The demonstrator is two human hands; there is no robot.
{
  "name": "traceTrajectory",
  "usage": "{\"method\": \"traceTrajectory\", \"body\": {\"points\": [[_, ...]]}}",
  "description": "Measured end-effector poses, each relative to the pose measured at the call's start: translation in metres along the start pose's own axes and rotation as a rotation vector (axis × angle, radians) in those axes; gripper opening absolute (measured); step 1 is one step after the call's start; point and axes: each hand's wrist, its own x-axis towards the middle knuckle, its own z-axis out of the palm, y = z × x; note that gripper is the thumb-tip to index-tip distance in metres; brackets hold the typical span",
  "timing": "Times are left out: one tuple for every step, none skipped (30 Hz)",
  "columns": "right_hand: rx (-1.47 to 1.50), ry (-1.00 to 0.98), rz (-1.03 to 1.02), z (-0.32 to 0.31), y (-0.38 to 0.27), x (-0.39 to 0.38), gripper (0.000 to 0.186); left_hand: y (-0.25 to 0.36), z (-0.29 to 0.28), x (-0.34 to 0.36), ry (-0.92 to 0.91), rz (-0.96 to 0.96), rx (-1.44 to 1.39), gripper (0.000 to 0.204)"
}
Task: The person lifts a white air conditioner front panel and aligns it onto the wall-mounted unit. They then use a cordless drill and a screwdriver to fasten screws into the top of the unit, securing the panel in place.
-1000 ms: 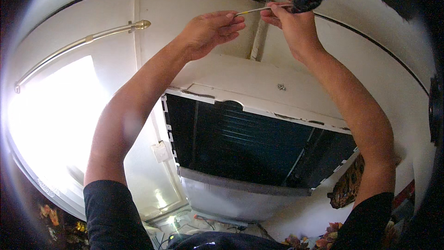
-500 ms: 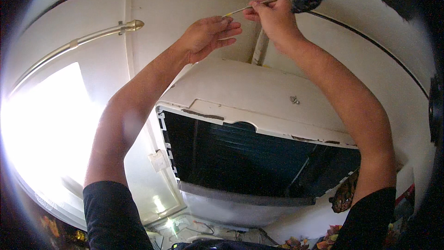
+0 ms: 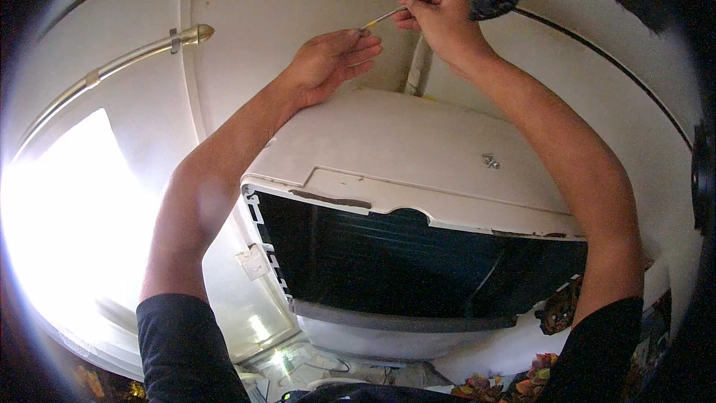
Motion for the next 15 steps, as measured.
{"method": "traceTrajectory", "body": {"points": [[0.021,0.017,-0.038,0.003,0.002,0.000,0.038,0.000,0.000,0.000,0.003,-0.003,-0.007,0.027],[0.033,0.048,-0.037,0.005,0.004,0.000,0.037,0.000,-0.001,-0.001,0.005,-0.007,-0.014,0.027],[0.043,0.036,-0.083,0.007,0.005,0.000,0.037,-0.001,-0.001,-0.001,0.008,-0.004,-0.030,0.027],[0.045,0.038,-0.089,0.009,0.005,-0.001,0.037,-0.001,-0.001,-0.001,0.012,-0.002,-0.046,0.027],[0.044,0.047,-0.074,0.010,0.004,-0.002,0.037,-0.001,-0.002,-0.002,0.031,-0.006,-0.063,0.027],[0.013,0.021,-0.084,0.011,0.003,-0.003,0.038,-0.001,-0.002,-0.002,0.033,-0.002,-0.070,0.027],[-0.024,0.004,-0.074,0.010,0.001,-0.005,0.038,-0.001,-0.002,-0.001,0.049,-0.003,-0.077,0.027],[-0.054,-0.012,-0.072,0.011,-0.001,-0.006,0.039,-0.001,-0.002,-0.001,0.063,-0.004,-0.085,0.027],[-0.071,-0.016,-0.059,0.011,-0.003,-0.006,0.038,-0.002,-0.003,0.000,0.063,0.004,-0.096,0.026],[-0.082,-0.020,-0.054,0.012,-0.004,-0.007,0.038,-0.002,-0.003,0.001,0.062,0.013,-0.106,0.026],[-0.082,-0.032,-0.061,0.012,-0.005,-0.007,0.038,-0.003,-0.004,0.002,0.064,0.020,-0.119,0.026],[-0.101,-0.029,-0.060,0.013,-0.006,-0.007,0.038,-0.003,-0.004,0.003,0.064,0.015,-0.114,0.026],[-0.110,-0.034,-0.069,0.014,-0.005,-0.007,0.038,-0.003,-0.004,0.004,0.065,0.008,-0.112,0.027],[-0.115,-0.036,-0.067,0.014,-0.005,-0.008,0.037,-0.003,-0.004,0.005,0.075,-0.005,-0.110,0.027],[-0.105,-0.035,-0.083,0.015,-0.004,-0.008,0.038,-0.003,-0.004,0.005,0.069,-0.003,-0.114,0.028]]}}
